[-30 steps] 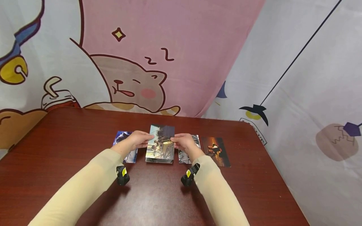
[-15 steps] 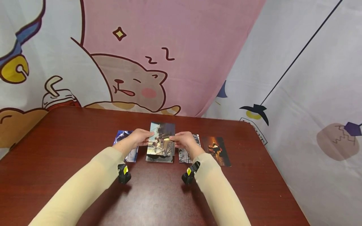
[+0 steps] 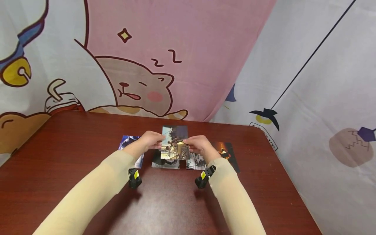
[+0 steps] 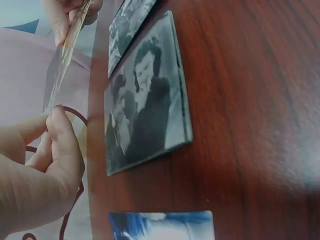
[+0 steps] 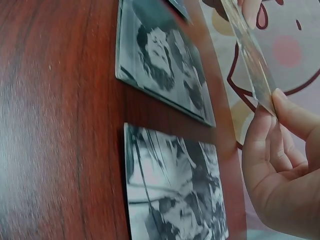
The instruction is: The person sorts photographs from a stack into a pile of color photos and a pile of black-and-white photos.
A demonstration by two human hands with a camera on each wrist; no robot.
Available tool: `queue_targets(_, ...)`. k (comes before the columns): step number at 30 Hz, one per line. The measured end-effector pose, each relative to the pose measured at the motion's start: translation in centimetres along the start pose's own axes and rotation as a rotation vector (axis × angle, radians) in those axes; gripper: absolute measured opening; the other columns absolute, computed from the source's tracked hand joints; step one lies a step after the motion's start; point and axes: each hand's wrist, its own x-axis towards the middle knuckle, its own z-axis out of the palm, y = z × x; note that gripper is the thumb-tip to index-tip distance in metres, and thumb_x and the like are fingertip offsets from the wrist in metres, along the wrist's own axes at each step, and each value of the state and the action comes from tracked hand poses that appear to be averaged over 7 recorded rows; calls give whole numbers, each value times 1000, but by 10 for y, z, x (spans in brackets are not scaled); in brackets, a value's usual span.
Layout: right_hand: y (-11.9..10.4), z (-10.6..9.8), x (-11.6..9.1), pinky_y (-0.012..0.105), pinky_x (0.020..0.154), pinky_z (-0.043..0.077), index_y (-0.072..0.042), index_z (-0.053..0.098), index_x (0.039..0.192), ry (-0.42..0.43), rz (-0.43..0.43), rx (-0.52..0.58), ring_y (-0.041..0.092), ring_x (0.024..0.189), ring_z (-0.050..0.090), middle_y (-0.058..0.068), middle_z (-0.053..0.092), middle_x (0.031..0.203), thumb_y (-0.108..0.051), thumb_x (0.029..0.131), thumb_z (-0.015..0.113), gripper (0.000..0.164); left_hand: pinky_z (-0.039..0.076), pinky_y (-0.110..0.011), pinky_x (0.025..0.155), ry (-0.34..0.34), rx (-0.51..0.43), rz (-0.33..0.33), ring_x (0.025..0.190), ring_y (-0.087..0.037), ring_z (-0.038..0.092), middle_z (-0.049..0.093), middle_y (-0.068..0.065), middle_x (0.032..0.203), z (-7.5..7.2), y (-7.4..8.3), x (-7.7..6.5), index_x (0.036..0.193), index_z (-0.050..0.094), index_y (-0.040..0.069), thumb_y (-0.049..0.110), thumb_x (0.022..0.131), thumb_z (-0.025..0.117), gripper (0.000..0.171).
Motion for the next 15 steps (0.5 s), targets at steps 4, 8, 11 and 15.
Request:
queue_targets(4,1,-11,0,19,60,52,4,49,127,2,9,5,6,61,50,-5,54,75,-15,87,64,47,59,-22,67,6,-32,-15,64,-8,52,51,-3,80,9,25,-36,121,55,-7,11,90,59,36)
queue_targets(8,2,-20,-2,19,62,52,1,49,128,20,16,-26,5,62,50,-6,54,79,-18,87,65,48,60,-25,74,-1,-43,-25,68,-9,53,50,-3,83,18,30,-40,123,54,-7,10,90,57,37)
queue_targets(11,3,-28,-4,19,63,53,-1,48,131,34,21,-52,4,64,51,-5,55,84,-21,87,65,51,59,-26,78,-2,-51,-24,69,-9,54,51,-4,85,26,32,-40,124,54,-6,9,90,58,37)
queue_targets(15,5,-41,-8,16,64,54,-2,45,133,51,18,-91,6,74,54,-4,55,94,-23,87,65,55,59,-24,77,11,-78,-13,73,-11,56,55,-7,89,38,37,-41,124,55,-4,9,89,60,37)
